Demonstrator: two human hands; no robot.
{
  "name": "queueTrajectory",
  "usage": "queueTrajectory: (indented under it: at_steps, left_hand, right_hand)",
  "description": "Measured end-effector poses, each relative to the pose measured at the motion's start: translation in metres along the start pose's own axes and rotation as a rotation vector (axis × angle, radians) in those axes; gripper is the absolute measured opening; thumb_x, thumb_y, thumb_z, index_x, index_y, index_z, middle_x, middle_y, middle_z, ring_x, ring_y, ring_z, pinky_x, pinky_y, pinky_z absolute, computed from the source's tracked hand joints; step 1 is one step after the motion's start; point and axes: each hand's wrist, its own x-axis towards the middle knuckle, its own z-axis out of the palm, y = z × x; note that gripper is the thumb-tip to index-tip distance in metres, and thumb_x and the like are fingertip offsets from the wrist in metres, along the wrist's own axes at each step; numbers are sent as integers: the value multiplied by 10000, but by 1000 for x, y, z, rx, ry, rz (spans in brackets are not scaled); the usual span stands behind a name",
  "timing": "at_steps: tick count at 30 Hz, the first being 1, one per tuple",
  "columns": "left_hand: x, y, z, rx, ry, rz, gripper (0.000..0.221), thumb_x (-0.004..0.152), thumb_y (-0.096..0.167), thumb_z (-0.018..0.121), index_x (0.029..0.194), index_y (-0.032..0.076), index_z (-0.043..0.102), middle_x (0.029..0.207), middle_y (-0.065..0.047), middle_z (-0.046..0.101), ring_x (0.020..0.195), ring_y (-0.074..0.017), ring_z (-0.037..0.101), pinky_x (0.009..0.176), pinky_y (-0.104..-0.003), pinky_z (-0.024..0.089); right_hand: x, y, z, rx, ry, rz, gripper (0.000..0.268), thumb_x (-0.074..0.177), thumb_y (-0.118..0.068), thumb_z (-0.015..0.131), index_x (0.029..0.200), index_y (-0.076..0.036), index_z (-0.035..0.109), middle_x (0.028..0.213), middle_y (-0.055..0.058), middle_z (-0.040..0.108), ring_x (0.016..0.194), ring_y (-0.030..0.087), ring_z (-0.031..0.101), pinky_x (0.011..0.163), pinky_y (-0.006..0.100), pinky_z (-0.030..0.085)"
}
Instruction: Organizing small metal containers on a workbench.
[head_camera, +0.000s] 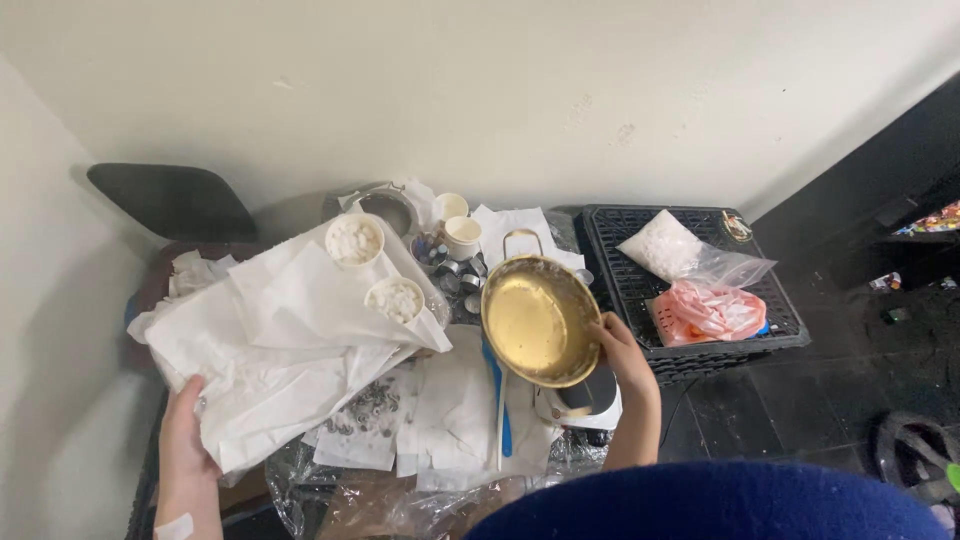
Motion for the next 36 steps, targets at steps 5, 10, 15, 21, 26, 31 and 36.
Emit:
queueTrajectory:
  at_steps: [5, 10, 15, 21, 26, 31, 36]
  left_hand:
    - [-3, -12, 25, 55, -62, -54, 604, 1026, 307, 492, 1561, 47, 389, 1404, -172, 584, 1238, -290, 616, 964, -409, 525]
    - [-15, -15, 66, 202, -68, -163, 605, 1024, 314, 469, 1574, 73, 398, 1405, -169, 590, 1202, -288, 621, 958, -405, 502]
    - [-6, -43, 65, 239, -112, -289, 600, 995, 312, 512, 1543, 75, 455, 1390, -155, 617, 1162, -263, 633, 946, -400, 496]
    - [-2, -59, 52, 240, -132, -340, 585, 992, 303, 525, 1523, 62, 489, 1346, -152, 653, 1113, -255, 653, 938, -389, 495]
    - [2, -72, 41, 207, -145, -330, 582, 995, 294, 535, 1519, 43, 497, 1321, -172, 656, 1083, -260, 657, 914, -394, 499]
    - [-6, -74, 50, 186, -121, -341, 574, 979, 293, 534, 1509, 75, 492, 1321, -141, 662, 1097, -251, 658, 914, -391, 499]
    - [7, -101, 38, 210, -140, -375, 562, 988, 318, 546, 1478, 42, 524, 1309, -155, 672, 1097, -262, 655, 915, -398, 503]
  right_hand:
    - [101, -51, -5, 57, 102, -40, 188, 1031, -269, 584, 1069, -84, 580, 823, 0, 617, 645, 108, 630, 558, 281, 557]
    - [212, -44, 8, -146, 266, -75, 273, 1029, -284, 577, 1195, -76, 518, 832, 61, 634, 582, 163, 608, 498, 299, 505]
    - [272, -3, 34, -223, 421, 15, 372, 967, -260, 609, 1276, -70, 526, 919, 72, 680, 614, 179, 679, 472, 314, 537]
    - [320, 47, 9, -160, 360, 108, 310, 964, -240, 576, 1207, -67, 659, 793, 87, 666, 552, 218, 607, 426, 338, 445]
    - [330, 46, -22, -307, 301, -79, 321, 983, -279, 613, 1176, -57, 741, 840, 83, 711, 674, 193, 620, 562, 343, 483]
    - [324, 6, -12, -654, 362, -132, 345, 941, -336, 653, 1186, -120, 764, 1041, 118, 772, 925, 248, 730, 833, 374, 557]
    - [333, 18, 1, -733, 388, -99, 369, 943, -412, 666, 1191, -156, 766, 1077, 142, 756, 1029, 307, 724, 896, 404, 550]
